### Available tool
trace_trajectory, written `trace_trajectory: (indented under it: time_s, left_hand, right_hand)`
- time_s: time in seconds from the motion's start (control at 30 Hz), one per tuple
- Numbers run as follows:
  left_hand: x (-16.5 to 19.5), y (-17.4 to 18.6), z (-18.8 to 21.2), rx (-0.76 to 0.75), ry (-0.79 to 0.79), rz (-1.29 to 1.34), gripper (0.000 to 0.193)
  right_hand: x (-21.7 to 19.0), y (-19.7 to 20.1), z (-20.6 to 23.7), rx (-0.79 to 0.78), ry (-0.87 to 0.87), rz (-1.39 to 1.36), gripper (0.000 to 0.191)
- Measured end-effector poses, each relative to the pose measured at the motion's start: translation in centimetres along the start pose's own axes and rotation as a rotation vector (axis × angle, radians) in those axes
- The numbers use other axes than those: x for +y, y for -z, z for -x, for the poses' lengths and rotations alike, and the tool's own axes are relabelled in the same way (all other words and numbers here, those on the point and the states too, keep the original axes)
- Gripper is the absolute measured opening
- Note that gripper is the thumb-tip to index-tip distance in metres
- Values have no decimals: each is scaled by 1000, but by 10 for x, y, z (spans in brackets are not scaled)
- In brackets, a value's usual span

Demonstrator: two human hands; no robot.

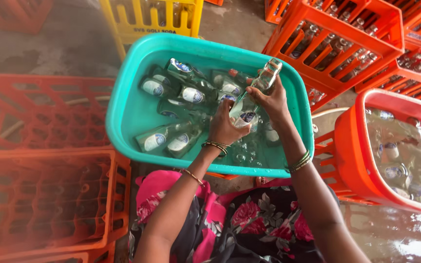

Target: The person washes glass bottles by hand in a teal basin filled with water. They pick up bottles, rinse them with a hose, and place them into an orange basin. The process is repeated for multiple bottles.

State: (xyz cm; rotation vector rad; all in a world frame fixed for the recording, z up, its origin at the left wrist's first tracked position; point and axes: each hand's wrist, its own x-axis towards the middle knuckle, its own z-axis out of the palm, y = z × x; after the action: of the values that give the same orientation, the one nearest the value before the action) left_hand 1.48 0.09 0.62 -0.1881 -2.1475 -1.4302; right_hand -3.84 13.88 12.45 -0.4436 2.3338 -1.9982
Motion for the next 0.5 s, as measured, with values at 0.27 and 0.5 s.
trace_trajectory:
  time_s: [0.27,0.5]
  left_hand:
    - [-16,20,1,-141,45,280,72]
    - [-26,4,-4,-116,337,586,73]
  right_hand:
    - [8,36,-13,-417,-11,-116,94]
    - [72,13,12,210,-217,-64,56]
